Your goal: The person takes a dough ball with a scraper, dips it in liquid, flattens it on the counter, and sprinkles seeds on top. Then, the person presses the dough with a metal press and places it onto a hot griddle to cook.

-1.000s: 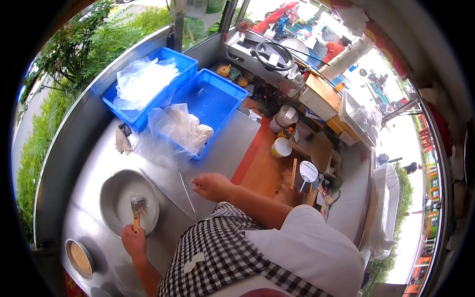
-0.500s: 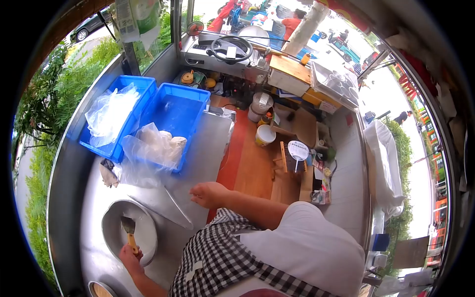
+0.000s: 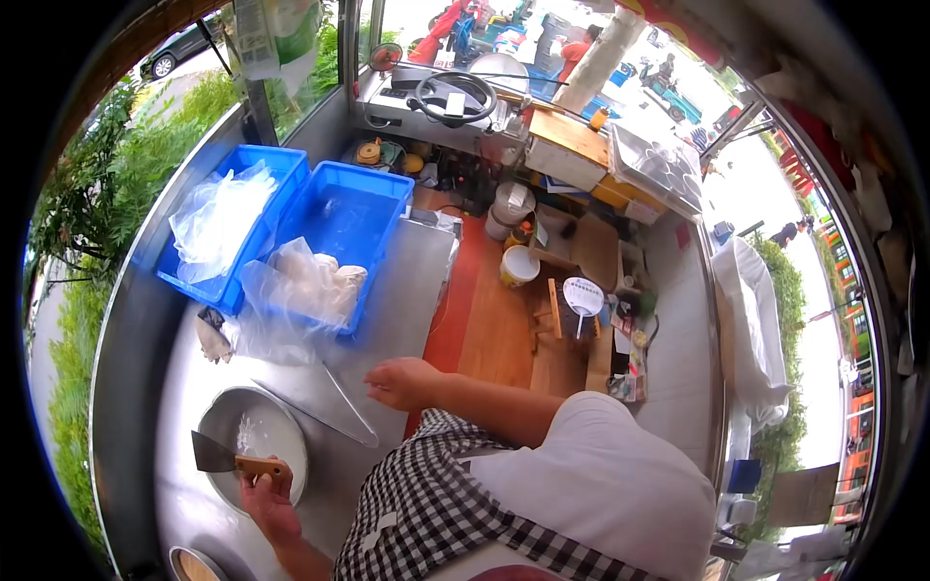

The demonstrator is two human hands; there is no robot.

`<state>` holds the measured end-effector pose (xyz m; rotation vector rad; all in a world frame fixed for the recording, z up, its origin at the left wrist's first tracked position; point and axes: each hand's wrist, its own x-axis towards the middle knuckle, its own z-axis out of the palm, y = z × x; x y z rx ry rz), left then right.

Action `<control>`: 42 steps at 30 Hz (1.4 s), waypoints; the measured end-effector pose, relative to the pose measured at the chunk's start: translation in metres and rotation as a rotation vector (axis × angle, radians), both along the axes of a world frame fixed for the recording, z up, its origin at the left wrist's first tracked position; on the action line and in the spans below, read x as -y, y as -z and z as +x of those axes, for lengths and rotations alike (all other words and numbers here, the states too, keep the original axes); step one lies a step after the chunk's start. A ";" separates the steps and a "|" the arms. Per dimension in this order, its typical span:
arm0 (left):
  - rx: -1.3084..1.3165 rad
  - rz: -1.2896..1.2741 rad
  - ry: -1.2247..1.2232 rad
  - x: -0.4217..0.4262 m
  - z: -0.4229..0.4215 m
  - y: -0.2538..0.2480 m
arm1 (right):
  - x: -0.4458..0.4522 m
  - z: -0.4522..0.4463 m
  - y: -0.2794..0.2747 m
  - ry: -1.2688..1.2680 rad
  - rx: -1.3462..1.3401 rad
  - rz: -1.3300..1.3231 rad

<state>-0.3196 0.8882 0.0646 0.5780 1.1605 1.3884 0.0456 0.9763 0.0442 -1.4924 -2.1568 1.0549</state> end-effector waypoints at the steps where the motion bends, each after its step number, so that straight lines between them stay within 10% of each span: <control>1: -0.011 0.011 -0.009 -0.003 0.009 -0.003 | -0.002 -0.002 0.000 -0.008 0.000 -0.011; 15: -0.148 -0.007 0.180 -0.090 0.154 -0.019 | -0.071 -0.006 -0.017 -0.194 -0.706 -0.461; 34: -1.244 0.198 0.146 -0.263 0.247 0.027 | -0.238 0.152 -0.006 0.372 -0.658 -0.360; 42: -1.512 -0.238 0.329 -0.331 0.257 0.077 | -0.274 0.167 -0.002 0.394 -0.515 -0.205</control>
